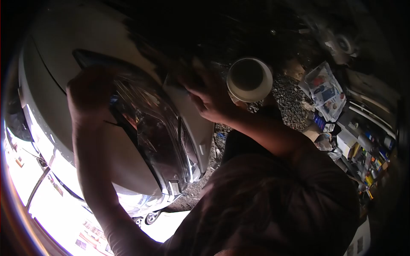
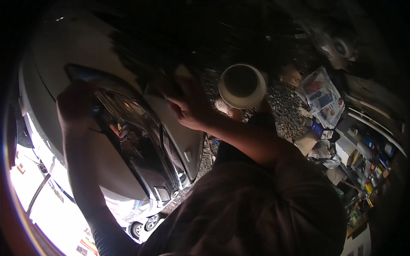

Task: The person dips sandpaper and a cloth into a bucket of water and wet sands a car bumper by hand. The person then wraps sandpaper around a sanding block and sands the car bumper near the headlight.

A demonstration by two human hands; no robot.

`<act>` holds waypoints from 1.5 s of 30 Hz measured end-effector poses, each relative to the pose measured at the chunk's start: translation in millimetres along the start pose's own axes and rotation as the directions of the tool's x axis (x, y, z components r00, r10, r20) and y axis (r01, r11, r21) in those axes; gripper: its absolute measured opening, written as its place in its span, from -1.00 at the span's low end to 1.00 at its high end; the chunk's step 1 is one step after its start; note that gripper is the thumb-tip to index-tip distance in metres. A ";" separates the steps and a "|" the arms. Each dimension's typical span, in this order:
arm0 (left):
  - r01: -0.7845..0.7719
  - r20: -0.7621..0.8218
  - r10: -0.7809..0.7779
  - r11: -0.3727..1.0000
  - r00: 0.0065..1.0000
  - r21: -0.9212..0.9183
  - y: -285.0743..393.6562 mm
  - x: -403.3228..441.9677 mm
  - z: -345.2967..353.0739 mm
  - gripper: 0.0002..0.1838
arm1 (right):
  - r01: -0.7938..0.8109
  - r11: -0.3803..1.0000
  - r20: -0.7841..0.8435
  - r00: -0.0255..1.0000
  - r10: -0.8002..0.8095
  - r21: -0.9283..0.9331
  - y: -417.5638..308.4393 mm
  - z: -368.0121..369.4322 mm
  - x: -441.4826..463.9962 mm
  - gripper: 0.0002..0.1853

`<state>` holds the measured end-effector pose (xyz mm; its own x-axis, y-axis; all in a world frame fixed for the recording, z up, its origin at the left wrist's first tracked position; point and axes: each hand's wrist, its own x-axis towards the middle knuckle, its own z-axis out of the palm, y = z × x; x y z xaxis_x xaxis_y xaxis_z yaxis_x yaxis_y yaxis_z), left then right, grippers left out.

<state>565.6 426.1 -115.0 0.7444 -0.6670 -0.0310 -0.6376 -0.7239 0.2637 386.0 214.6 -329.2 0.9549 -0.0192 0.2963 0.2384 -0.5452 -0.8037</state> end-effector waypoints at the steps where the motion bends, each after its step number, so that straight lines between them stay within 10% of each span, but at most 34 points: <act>1: 0.158 0.042 -0.153 0.969 0.987 -0.188 3.6 -1.7 -2.5 -0.91 | -0.009 1.000 -0.071 0.997 0.008 -0.011 -3.9 2.1 -0.4 -0.30; 9: 0.496 0.227 -0.446 0.826 0.866 -0.270 21.9 4.5 -13.9 -0.81 | -0.024 0.999 0.095 0.995 0.027 -0.032 -18.3 -4.9 -2.6 -0.27; 37: 0.324 0.201 -0.273 0.898 0.941 -0.298 20.4 -4.9 -5.9 -0.78 | 0.013 0.998 -0.033 0.999 -0.011 0.069 -5.0 6.6 2.6 -0.39; 40: 0.293 0.159 -0.249 0.869 0.955 -0.399 30.0 -7.7 -3.9 -0.62 | -0.273 0.634 0.085 0.947 0.310 0.724 -23.1 -19.9 10.0 -0.49; 43: 0.211 0.126 -0.172 0.864 0.977 -0.457 49.8 -11.6 5.4 -0.43 | -0.381 0.016 0.350 0.864 0.362 0.924 -58.5 -57.0 30.1 -0.39; 45: 0.151 0.088 -0.124 0.845 0.988 -0.513 57.1 -10.5 3.0 -0.36 | -0.385 0.004 0.369 0.889 0.270 0.923 -65.5 -64.3 37.3 -0.31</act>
<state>520.8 391.2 -102.5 0.7972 -0.5853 -0.1480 -0.3246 -0.6223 0.7123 394.6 195.7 -232.3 0.9788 0.1450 -0.1444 -0.2030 0.7788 -0.5935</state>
